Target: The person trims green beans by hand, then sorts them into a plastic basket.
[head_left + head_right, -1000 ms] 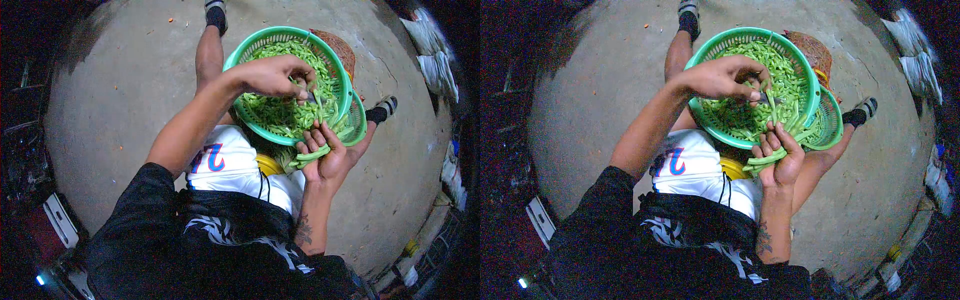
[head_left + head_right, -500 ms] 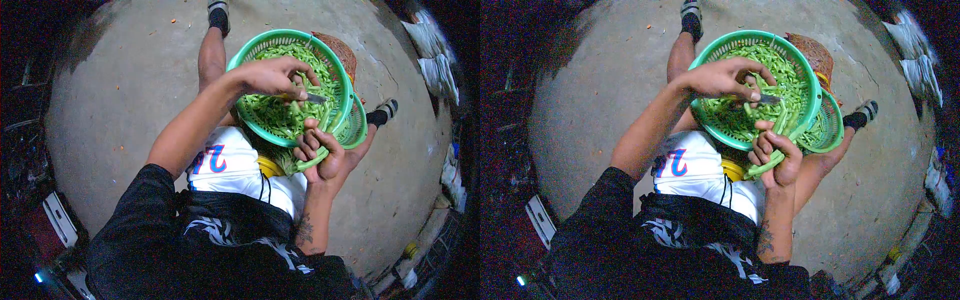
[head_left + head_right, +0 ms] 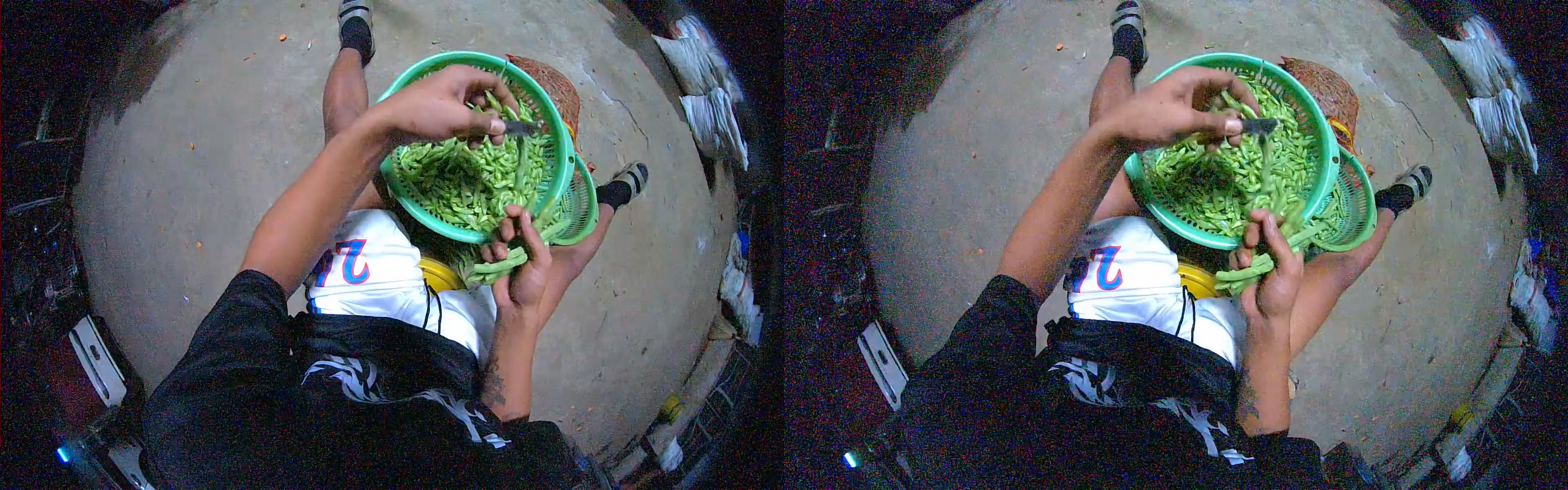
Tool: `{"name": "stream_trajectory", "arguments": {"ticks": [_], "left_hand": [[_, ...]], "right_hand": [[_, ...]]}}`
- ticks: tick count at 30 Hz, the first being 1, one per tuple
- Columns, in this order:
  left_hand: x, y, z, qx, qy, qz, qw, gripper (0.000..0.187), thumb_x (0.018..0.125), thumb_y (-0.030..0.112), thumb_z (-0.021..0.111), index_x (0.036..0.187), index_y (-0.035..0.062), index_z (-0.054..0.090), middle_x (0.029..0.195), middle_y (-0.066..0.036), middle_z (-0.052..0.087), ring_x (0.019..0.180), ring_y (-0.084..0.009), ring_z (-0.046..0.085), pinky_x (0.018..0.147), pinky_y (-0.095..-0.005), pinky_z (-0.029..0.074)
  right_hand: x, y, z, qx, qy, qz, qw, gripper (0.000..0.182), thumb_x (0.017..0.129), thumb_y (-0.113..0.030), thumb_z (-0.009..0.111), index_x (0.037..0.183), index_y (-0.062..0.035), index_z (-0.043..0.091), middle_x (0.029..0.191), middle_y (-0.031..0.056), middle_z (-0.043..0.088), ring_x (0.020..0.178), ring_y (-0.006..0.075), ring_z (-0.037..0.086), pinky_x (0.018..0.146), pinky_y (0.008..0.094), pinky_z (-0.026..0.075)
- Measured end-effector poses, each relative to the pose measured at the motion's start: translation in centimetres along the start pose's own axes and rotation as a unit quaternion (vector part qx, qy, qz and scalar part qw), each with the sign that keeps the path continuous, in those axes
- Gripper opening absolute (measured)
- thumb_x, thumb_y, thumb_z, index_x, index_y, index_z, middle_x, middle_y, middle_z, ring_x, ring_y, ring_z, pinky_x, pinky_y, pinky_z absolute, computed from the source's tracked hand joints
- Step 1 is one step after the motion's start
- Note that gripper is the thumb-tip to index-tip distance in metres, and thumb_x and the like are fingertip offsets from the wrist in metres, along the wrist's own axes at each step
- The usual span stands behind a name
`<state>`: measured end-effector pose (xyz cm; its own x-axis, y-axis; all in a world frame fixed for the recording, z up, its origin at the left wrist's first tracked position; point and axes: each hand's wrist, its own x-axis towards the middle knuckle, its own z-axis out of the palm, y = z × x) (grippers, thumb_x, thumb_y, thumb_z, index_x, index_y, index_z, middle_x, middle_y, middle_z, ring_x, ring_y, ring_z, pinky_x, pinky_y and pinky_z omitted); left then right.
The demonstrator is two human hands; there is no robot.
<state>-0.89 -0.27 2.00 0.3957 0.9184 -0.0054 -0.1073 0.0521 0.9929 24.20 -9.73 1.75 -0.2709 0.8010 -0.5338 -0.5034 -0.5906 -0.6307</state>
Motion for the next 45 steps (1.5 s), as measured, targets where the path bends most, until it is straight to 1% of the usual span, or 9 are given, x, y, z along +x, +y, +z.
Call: {"name": "stream_trajectory", "arguments": {"ticks": [3, 8, 21, 23, 27, 32, 39, 41, 45], "left_hand": [[-0.4, 0.8, -0.2, -0.006, 0.007, 0.001, 1.0, 0.032, 0.096, 0.016, 0.071, 0.122, -0.0003, 0.062, 0.092, -0.007, 0.07, 0.082, -0.0125, 0.066, 0.065, -0.025, 0.054], [-0.4, 0.8, 1.9, -0.012, -0.03, -0.007, 0.999, 0.032, 0.095, 0.018, 0.073, 0.12, -0.0001, 0.063, 0.093, -0.006, 0.069, 0.084, -0.012, 0.065, 0.065, -0.025, 0.053], [-0.6, -1.6, 0.6, 0.037, -0.087, -0.074, 0.993, 0.03, 0.091, 0.011, 0.072, 0.119, 0.0011, 0.067, 0.103, -0.006, 0.07, 0.089, -0.0141, 0.066, 0.079, -0.029, 0.055], [-0.3, -3.3, -0.4, 0.073, -0.029, -0.056, 0.995, 0.03, 0.091, 0.01, 0.072, 0.119, 0.0009, 0.066, 0.104, -0.006, 0.07, 0.088, -0.0138, 0.066, 0.078, -0.0291, 0.055], [-0.3, -1.7, 2.3, 0.182, -0.086, 0.026, 0.979, 0.03, 0.091, 0.009, 0.071, 0.119, 0.0, 0.065, 0.103, -0.006, 0.068, 0.091, -0.0138, 0.065, 0.081, -0.0308, 0.055], [0.2, -3.0, 0.5, 0.033, -0.105, -0.052, 0.992, 0.028, 0.091, 0.009, 0.071, 0.117, 0.0011, 0.066, 0.103, -0.005, 0.069, 0.093, -0.0133, 0.065, 0.083, -0.0312, 0.054], [0.0, -2.0, 3.1, 0.058, -0.155, -0.049, 0.985, 0.038, 0.088, 0.007, 0.074, 0.123, -0.0001, 0.062, 0.102, -0.007, 0.069, 0.092, -0.0139, 0.067, 0.084, -0.0302, 0.053], [0.5, -2.5, 1.7, 0.14, -0.155, 0.048, 0.977, 0.035, 0.088, 0.006, 0.074, 0.121, 0.0003, 0.063, 0.104, -0.007, 0.069, 0.092, -0.0133, 0.068, 0.081, -0.0292, 0.054], [0.0, -2.5, 0.0, 0.044, -0.07, -0.066, 0.994, 0.034, 0.087, 0.006, 0.074, 0.12, 0.0027, 0.064, 0.107, -0.007, 0.069, 0.093, -0.0133, 0.068, 0.082, -0.0286, 0.055]], "right_hand": [[0.4, 0.3, -1.0, 0.042, 0.03, -0.017, 0.998, 0.026, 0.103, -0.025, 0.06, 0.116, -0.0021, 0.063, 0.073, 0.0002, 0.052, 0.053, 0.0109, 0.05, 0.047, 0.0262, 0.039], [0.3, -1.1, 0.2, -0.013, -0.006, -0.008, 1.0, 0.029, 0.102, -0.025, 0.062, 0.117, -0.0012, 0.062, 0.096, 0.011, 0.072, 0.053, 0.0093, 0.051, 0.046, 0.0246, 0.042], [-1.1, -0.9, -0.3, -0.094, 0.026, -0.033, 0.995, 0.026, 0.095, -0.02, 0.071, 0.109, 0.0006, 0.064, 0.078, 0.0065, 0.069, 0.046, 0.0083, 0.051, 0.044, 0.0226, 0.042], [-1.0, -0.8, -0.5, -0.096, 0.033, -0.036, 0.994, 0.026, 0.095, -0.019, 0.071, 0.109, 0.0006, 0.064, 0.078, 0.0066, 0.069, 0.046, 0.0081, 0.051, 0.044, 0.0219, 0.041], [-0.5, -0.8, 0.3, -0.119, 0.053, -0.06, 0.99, 0.024, 0.094, -0.018, 0.072, 0.108, 0.0002, 0.065, 0.078, 0.0064, 0.069, 0.047, 0.0077, 0.052, 0.044, 0.0201, 0.04], [-0.5, -0.9, -0.7, -0.121, 0.044, -0.063, 0.99, 0.022, 0.094, -0.017, 0.072, 0.106, -0.0002, 0.066, 0.078, 0.0063, 0.07, 0.048, 0.0074, 0.052, 0.045, 0.0188, 0.039], [0.0, -0.4, -0.3, -0.104, 0.035, -0.06, 0.992, 0.022, 0.094, -0.017, 0.071, 0.107, 0.0004, 0.066, 0.078, 0.0061, 0.069, 0.048, 0.0078, 0.051, 0.045, 0.0195, 0.039], [-0.3, -0.7, -0.3, -0.106, 0.035, -0.055, 0.992, 0.022, 0.095, -0.017, 0.07, 0.107, 0.0003, 0.066, 0.078, 0.0059, 0.069, 0.048, 0.0077, 0.051, 0.045, 0.0196, 0.039], [-0.3, -0.9, -0.9, -0.126, 0.029, -0.062, 0.99, 0.023, 0.095, -0.018, 0.07, 0.108, -0.0003, 0.066, 0.078, 0.0054, 0.069, 0.048, 0.0075, 0.051, 0.045, 0.02, 0.039]]}}
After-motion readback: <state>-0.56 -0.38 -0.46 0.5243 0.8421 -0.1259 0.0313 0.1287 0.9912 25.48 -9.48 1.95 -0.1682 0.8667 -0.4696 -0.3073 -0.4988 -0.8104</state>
